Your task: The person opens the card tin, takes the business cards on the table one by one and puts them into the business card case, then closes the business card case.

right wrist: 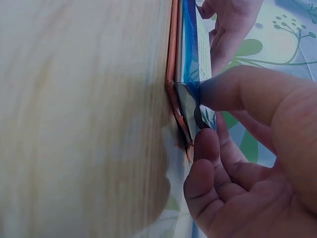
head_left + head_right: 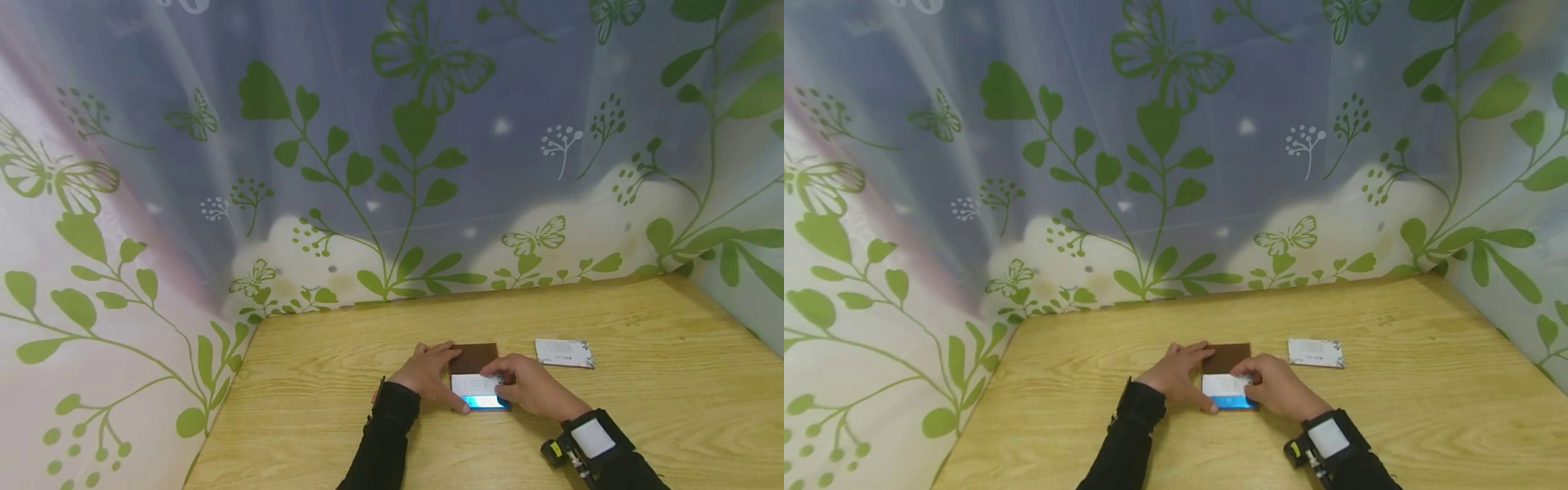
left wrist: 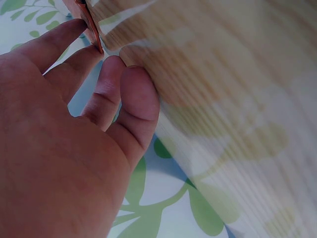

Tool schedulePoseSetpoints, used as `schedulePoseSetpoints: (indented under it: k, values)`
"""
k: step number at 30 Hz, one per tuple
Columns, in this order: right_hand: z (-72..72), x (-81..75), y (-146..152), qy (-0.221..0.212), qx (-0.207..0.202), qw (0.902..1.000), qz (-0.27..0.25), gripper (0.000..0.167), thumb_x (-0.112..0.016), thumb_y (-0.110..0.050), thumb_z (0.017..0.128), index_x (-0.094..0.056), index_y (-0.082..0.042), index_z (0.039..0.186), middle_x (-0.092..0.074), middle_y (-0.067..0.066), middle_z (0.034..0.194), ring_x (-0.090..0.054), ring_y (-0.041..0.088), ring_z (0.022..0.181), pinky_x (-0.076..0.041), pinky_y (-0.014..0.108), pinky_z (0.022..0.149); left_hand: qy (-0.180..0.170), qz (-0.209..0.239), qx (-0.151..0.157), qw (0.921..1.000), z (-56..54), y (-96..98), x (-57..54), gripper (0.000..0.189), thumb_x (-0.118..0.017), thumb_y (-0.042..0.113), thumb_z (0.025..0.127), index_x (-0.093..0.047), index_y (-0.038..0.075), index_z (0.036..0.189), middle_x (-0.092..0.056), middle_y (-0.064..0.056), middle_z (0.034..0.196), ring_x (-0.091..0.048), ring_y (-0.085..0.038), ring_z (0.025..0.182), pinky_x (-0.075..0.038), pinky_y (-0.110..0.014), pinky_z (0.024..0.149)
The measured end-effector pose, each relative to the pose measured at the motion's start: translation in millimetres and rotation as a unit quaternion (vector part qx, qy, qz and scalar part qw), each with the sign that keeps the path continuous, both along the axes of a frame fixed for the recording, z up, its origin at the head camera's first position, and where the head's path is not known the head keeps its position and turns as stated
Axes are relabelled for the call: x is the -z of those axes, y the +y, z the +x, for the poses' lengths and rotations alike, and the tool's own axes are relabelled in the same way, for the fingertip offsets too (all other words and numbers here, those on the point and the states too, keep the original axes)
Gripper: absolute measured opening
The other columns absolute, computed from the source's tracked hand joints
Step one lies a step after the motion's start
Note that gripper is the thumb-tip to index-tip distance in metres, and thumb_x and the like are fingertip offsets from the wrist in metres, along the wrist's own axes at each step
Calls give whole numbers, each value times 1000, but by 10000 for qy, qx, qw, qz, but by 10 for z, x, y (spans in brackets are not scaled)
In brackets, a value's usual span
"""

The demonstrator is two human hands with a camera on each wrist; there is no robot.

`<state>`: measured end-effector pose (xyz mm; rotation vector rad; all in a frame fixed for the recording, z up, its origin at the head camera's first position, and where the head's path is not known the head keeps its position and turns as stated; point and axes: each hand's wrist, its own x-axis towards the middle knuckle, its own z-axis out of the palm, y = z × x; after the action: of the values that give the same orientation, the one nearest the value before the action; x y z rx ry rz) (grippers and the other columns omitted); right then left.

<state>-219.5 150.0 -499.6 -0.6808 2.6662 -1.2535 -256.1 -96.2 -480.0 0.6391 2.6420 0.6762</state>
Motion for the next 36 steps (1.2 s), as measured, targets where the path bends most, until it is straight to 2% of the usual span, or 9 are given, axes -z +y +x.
schedulePoseSetpoints:
  k: [6,16,20,24,27,36]
  values:
    - [2,3,1,-53,3,10000,15,27,-71,2,92,-76,-5,117,-67,0,100,-51,12,76,-43,26,61,-31,-20,0,10000,1,0,-4,108,-95,51,69,-43,24,160,-29,6,169,-36,-14,118,-47,-35,96]
    - [-18,27,19,-110,-76,9999,70,28,-68,1,94,-76,-4,120,-60,-3,87,-47,11,68,-40,25,56,-15,12,-3,10000,18,2,-13,108,-95,50,70,-43,23,160,-30,5,169,-35,-12,109,-46,-32,93]
    - [-22,22,21,-82,-102,9999,58,29,-68,0,94,-75,-3,122,-63,-2,92,-48,11,71,-41,25,57,-13,10,-12,10000,18,3,-20,108,-95,50,70,-43,24,160,-30,5,169,-36,-12,111,-47,-32,93]
    - [-20,18,21,-73,-11,9999,70,28,-70,-2,94,-72,-4,122,-68,0,105,-54,12,83,-47,26,68,35,-31,13,10000,11,5,-19,108,-95,51,69,-44,24,160,-30,5,169,-36,-13,114,-47,-33,95]
    - [-15,19,20,-128,62,9999,55,24,-70,-3,94,-71,-5,118,-68,1,108,-57,14,89,-49,28,74,9,-23,7,10000,13,6,-21,108,-95,51,69,-43,24,160,-30,5,169,-36,-13,113,-47,-34,95]
    - [-14,10,20,-179,40,9998,20,20,-71,-3,93,-74,-5,113,-67,1,103,-55,16,86,-48,28,71,-15,1,3,10000,19,6,-21,108,-95,50,69,-43,23,160,-30,5,169,-35,-12,111,-47,-33,95]
